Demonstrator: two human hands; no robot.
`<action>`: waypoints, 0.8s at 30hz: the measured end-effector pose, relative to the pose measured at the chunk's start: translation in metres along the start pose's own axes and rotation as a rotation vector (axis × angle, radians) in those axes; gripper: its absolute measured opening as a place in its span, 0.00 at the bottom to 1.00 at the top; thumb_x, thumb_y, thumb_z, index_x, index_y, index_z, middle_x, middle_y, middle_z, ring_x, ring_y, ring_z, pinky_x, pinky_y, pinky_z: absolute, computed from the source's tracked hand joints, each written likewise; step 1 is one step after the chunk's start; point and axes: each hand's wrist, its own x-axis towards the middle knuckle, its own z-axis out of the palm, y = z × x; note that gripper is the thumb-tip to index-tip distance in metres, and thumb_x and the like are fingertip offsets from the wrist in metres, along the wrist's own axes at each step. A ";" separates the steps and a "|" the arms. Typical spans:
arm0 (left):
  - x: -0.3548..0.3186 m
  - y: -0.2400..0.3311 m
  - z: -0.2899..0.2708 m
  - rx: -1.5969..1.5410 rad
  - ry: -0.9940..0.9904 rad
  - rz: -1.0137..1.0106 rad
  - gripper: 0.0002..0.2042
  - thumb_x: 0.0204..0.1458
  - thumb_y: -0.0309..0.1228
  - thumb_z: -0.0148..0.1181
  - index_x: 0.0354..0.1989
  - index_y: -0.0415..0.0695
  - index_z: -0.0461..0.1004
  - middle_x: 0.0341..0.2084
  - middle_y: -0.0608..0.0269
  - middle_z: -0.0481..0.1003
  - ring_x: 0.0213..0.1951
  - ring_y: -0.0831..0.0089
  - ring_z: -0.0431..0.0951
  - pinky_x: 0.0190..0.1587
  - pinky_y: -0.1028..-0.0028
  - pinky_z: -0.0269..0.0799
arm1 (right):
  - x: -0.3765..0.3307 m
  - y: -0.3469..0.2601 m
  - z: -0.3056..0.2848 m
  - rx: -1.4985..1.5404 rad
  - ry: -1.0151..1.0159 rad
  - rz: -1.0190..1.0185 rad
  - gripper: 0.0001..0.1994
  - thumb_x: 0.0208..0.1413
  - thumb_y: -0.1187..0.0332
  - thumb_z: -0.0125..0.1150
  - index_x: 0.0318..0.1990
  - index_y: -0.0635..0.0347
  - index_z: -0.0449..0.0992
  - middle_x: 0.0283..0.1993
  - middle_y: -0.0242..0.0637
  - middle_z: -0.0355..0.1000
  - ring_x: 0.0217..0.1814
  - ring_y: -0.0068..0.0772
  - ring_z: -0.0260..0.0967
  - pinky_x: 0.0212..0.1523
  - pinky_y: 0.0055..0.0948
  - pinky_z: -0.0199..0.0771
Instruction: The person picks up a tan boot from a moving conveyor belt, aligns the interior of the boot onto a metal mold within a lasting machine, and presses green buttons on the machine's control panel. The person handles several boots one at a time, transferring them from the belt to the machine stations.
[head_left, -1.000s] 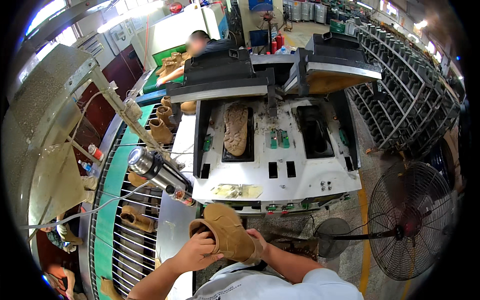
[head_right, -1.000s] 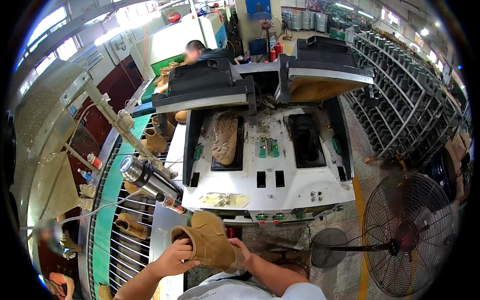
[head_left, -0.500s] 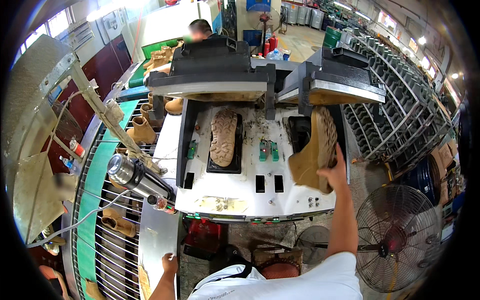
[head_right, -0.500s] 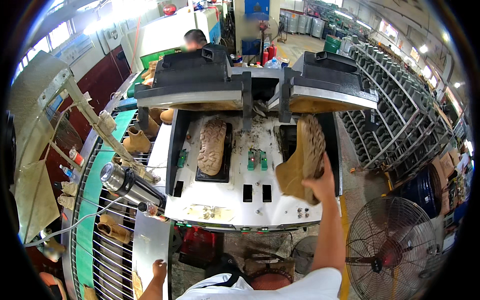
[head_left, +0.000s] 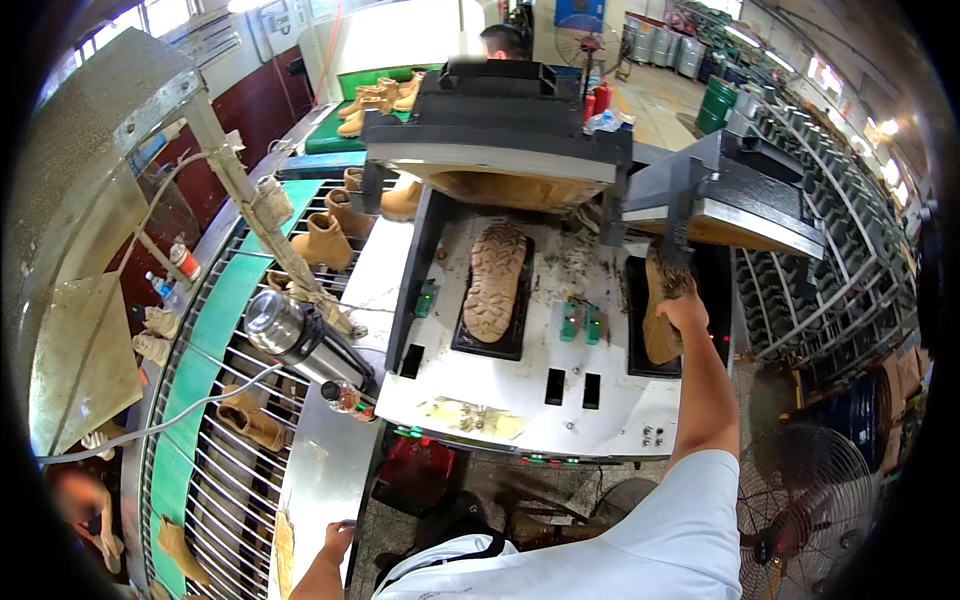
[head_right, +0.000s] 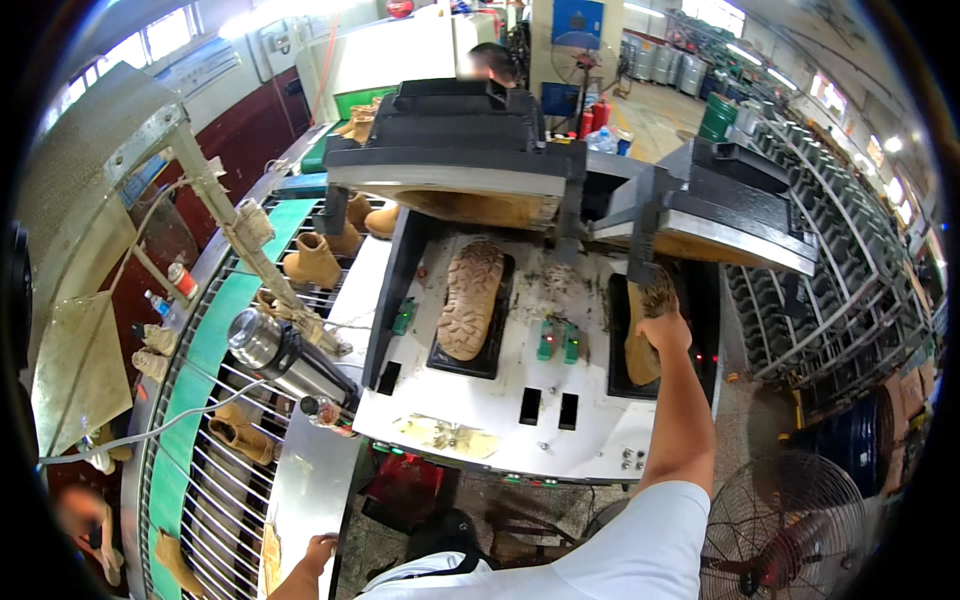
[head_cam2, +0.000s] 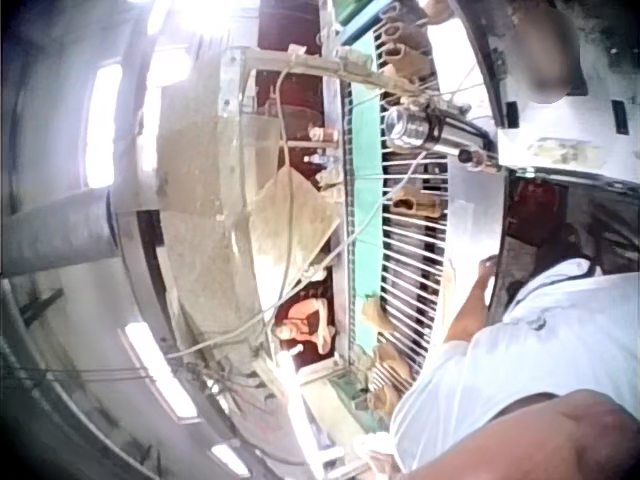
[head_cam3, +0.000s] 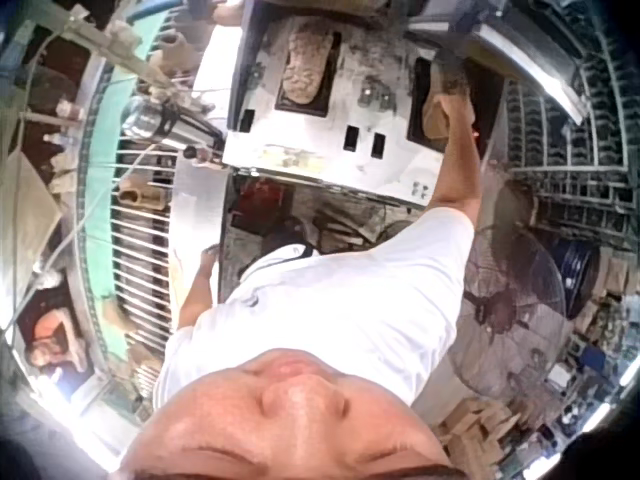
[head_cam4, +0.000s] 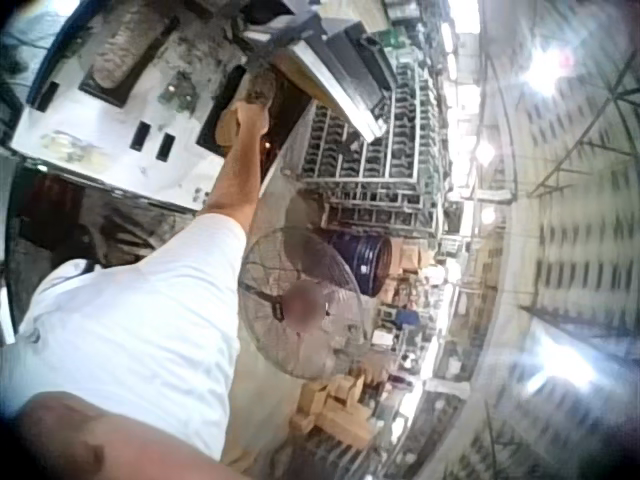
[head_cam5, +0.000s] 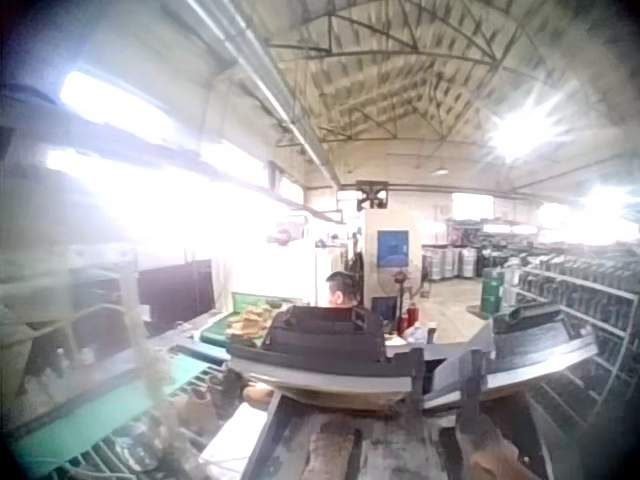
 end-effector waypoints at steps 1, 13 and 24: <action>-0.011 0.011 0.003 -0.003 0.044 -0.055 0.15 0.48 0.33 0.61 0.43 0.40 0.77 0.35 0.56 0.77 0.40 0.67 0.75 0.42 0.68 0.70 | 0.001 0.001 0.006 -0.016 -0.019 0.017 0.56 0.30 0.56 0.70 0.71 0.48 0.44 0.52 0.50 0.72 0.49 0.50 0.73 0.47 0.42 0.74; -0.010 0.134 0.098 0.226 -0.210 0.233 0.17 0.51 0.39 0.53 0.45 0.45 0.77 0.39 0.52 0.79 0.43 0.61 0.79 0.46 0.65 0.73 | -0.052 0.084 0.090 0.060 0.417 -0.447 0.28 0.52 0.64 0.60 0.61 0.59 0.64 0.60 0.46 0.64 0.62 0.51 0.60 0.61 0.43 0.61; -0.101 0.280 0.334 0.570 -0.996 0.889 0.17 0.56 0.38 0.48 0.46 0.41 0.74 0.35 0.50 0.78 0.40 0.54 0.78 0.44 0.61 0.72 | -0.194 0.317 0.190 1.403 0.641 1.024 0.16 0.63 0.59 0.42 0.36 0.62 0.69 0.33 0.37 0.65 0.34 0.38 0.64 0.41 0.38 0.67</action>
